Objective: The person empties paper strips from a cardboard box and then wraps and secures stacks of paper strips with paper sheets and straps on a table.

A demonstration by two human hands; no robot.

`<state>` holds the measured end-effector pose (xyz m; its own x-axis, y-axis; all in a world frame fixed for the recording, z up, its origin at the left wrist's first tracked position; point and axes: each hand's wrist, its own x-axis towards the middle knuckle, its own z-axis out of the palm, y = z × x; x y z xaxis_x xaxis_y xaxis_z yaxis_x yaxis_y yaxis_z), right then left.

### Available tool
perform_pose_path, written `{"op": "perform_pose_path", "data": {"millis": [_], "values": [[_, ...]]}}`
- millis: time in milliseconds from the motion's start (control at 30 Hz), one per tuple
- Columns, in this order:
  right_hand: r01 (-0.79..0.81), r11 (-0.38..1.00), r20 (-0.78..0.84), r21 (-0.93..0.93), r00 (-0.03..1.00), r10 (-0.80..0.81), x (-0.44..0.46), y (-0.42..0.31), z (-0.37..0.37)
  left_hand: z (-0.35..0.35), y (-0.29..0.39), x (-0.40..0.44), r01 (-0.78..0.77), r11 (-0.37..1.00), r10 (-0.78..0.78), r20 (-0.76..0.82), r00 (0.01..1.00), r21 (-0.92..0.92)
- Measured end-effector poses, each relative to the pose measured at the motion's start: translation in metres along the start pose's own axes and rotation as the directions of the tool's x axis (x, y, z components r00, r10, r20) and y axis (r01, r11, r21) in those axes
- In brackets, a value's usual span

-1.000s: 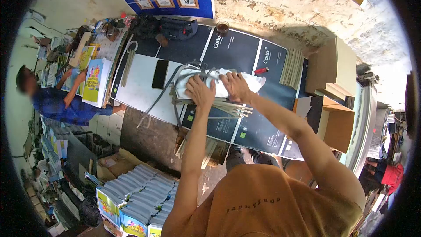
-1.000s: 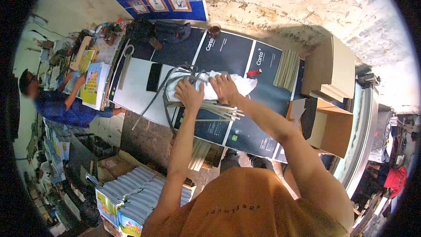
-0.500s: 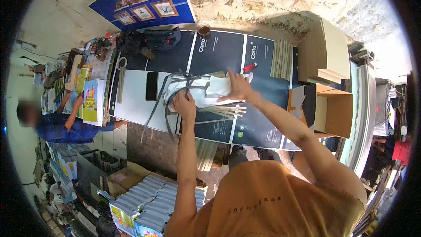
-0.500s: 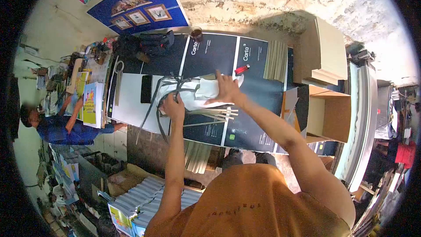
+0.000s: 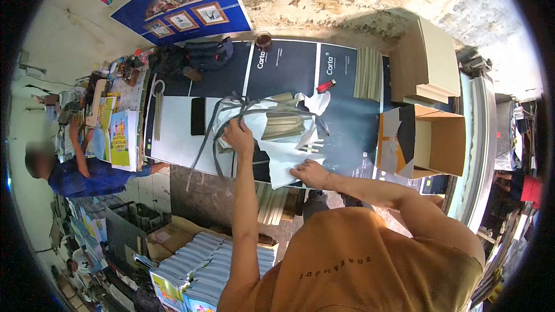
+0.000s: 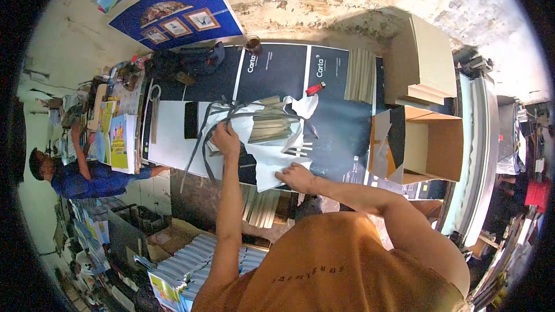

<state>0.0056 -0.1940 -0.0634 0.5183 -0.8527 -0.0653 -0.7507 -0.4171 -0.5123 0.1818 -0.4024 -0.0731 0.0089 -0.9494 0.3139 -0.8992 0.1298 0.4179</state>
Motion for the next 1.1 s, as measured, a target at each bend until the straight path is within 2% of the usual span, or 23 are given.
{"op": "perform_pose_path", "data": {"millis": [33,133,167,267,367,467,500,567,667,700,767,867,900,933,967,1000,1033,1067,1100], "values": [[0.005,1.0,0.025,0.008,1.0,-0.005,-0.003,0.001,-0.003,0.002,-0.003,0.003,-0.003,1.0,0.004,-0.017,1.0,0.009],[-0.123,0.986,0.331,-0.112,0.931,0.154,-0.016,0.001,-0.019,-0.002,-0.01,0.017,0.119,0.993,-0.119,0.063,0.991,-0.003],[-0.183,0.98,0.407,-0.082,0.891,0.201,-0.027,0.011,-0.012,-0.002,-0.011,0.023,0.111,0.994,-0.111,0.028,0.993,-0.007],[-0.268,0.948,0.456,-0.17,0.832,0.316,-0.064,0.033,-0.009,-0.008,-0.013,0.034,0.101,0.995,-0.1,0.128,0.987,0.002],[-0.254,0.951,0.513,-0.175,0.801,0.308,-0.071,0.053,0.002,-0.026,-0.004,0.025,0.052,0.997,-0.061,0.18,0.982,0.053],[-0.267,0.959,0.324,-0.094,0.902,0.283,-0.055,0.039,-0.052,-0.024,-0.005,0.014,0.01,0.995,-0.027,0.183,0.983,0.095],[-0.315,0.948,0.294,-0.035,0.903,0.311,-0.04,0.034,-0.07,-0.025,0.0,0.009,-0.002,0.995,-0.018,0.19,0.982,0.104],[-0.278,0.903,0.048,0.327,0.959,0.278,-0.014,0.031,-0.104,-0.031,0.015,0.0,-0.016,0.997,-0.001,0.24,0.971,0.069],[-0.214,0.86,-0.203,0.463,0.919,0.338,0.025,0.023,-0.138,-0.015,0.013,-0.02,-0.26,0.965,0.249,0.178,0.952,0.043],[-0.231,0.868,-0.159,0.439,0.931,0.328,0.039,0.028,-0.139,-0.018,0.015,-0.022,-0.221,0.975,0.209,0.226,0.951,0.027],[-0.266,0.883,-0.072,0.388,0.946,0.317,0.061,0.042,-0.127,-0.031,0.017,-0.014,-0.121,0.992,0.114,0.178,0.977,0.033],[-0.224,0.964,-0.22,0.145,0.942,0.252,0.087,0.056,-0.082,-0.038,0.004,-0.005,0.048,0.996,-0.055,0.091,0.994,0.08],[-0.17,0.985,-0.32,0.006,0.933,0.163,0.091,0.061,-0.072,-0.041,0.002,-0.007,0.105,0.992,-0.108,0.043,0.993,0.073],[-0.203,0.978,-0.349,-0.056,0.921,0.171,0.096,0.06,-0.072,-0.045,0.002,-0.007,0.16,0.985,-0.16,-0.009,0.987,0.064],[-0.236,0.965,-0.374,-0.111,0.91,0.18,0.103,0.055,-0.068,-0.041,0.014,-0.022,0.193,0.981,-0.192,-0.066,0.979,0.009],[-0.273,0.948,-0.398,-0.166,0.898,0.189,0.104,0.052,-0.067,-0.045,0.026,-0.03,0.156,0.988,-0.156,-0.092,0.983,-0.014],[-0.256,0.96,-0.321,-0.117,0.924,0.207,0.106,0.052,-0.068,-0.046,0.041,-0.04,0.168,0.984,-0.175,-0.18,0.968,-0.053],[-0.263,0.957,-0.327,-0.12,0.921,0.212,0.106,0.046,-0.072,-0.045,0.053,-0.049,0.175,0.98,-0.194,-0.267,0.944,-0.094],[-0.269,0.955,-0.334,-0.124,0.918,0.216,0.105,0.035,-0.08,-0.036,0.056,-0.06,0.279,0.92,-0.336,-0.188,0.923,-0.276]]}}
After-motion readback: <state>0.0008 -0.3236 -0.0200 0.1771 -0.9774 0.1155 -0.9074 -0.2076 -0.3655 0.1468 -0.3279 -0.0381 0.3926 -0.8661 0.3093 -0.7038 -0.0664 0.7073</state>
